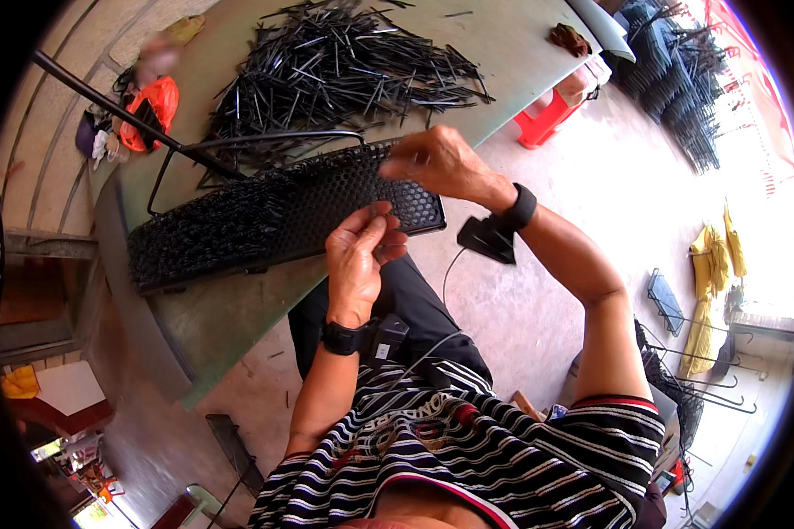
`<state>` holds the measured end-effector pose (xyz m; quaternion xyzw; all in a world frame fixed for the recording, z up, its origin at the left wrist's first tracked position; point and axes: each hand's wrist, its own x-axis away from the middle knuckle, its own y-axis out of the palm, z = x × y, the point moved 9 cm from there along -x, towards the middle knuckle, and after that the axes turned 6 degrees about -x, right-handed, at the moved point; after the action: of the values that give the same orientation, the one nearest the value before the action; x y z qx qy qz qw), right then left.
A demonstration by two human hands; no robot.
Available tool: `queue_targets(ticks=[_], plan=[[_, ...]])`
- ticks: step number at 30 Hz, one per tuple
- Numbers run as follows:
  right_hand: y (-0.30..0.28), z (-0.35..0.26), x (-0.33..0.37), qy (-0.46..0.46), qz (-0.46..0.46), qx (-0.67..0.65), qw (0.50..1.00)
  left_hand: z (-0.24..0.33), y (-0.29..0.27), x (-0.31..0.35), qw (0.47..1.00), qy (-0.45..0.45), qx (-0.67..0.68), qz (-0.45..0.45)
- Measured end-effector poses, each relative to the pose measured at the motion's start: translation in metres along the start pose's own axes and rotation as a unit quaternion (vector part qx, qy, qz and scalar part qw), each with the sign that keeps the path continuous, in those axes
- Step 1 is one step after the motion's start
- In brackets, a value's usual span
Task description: The person inserts black bristles into a perforated plastic broom head. They pick up bundles of bristles from a pile on the table and push them into the holes of the broom head, working methodically to fill the frame.
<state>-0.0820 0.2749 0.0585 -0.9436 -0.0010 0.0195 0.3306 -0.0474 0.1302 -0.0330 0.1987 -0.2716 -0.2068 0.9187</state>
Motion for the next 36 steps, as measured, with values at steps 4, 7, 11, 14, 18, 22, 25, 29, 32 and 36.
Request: queue_targets(ticks=[4,7,11,14,18,22,25,29,32,36], plan=[[0.019,-0.017,0.008,0.019,-0.085,-0.139,0.987,-0.005,0.015,0.002,0.999,0.006,-0.019,-0.048],[0.005,-0.013,-0.001,0.035,0.019,-0.222,0.974,0.001,0.015,0.005,0.999,0.031,-0.017,-0.026],[-0.006,-0.022,-0.009,-0.054,0.131,-0.134,0.981,-0.007,0.003,0.005,0.999,0.002,-0.039,-0.018],[0.000,-0.027,-0.015,-0.109,0.150,-0.088,0.979,-0.008,-0.002,0.005,0.999,-0.011,-0.028,-0.028],[0.008,-0.026,-0.022,-0.148,0.157,-0.067,0.974,-0.008,-0.007,0.004,0.999,-0.016,-0.027,-0.025],[0.020,-0.023,-0.027,-0.155,0.126,-0.011,0.980,-0.006,-0.011,0.004,0.999,-0.011,-0.023,-0.026],[0.028,-0.027,-0.031,-0.221,0.102,0.045,0.969,-0.003,-0.010,0.003,0.999,-0.012,-0.026,-0.026],[0.027,-0.032,-0.032,-0.236,0.079,0.077,0.965,0.006,-0.011,0.000,0.998,0.019,-0.062,-0.014],[0.004,-0.025,-0.037,-0.168,0.085,0.064,0.980,0.027,-0.020,-0.008,0.980,0.132,-0.146,0.016],[-0.059,0.048,-0.040,-0.125,0.170,0.093,0.973,0.055,-0.053,-0.031,0.924,0.227,-0.297,0.079]])
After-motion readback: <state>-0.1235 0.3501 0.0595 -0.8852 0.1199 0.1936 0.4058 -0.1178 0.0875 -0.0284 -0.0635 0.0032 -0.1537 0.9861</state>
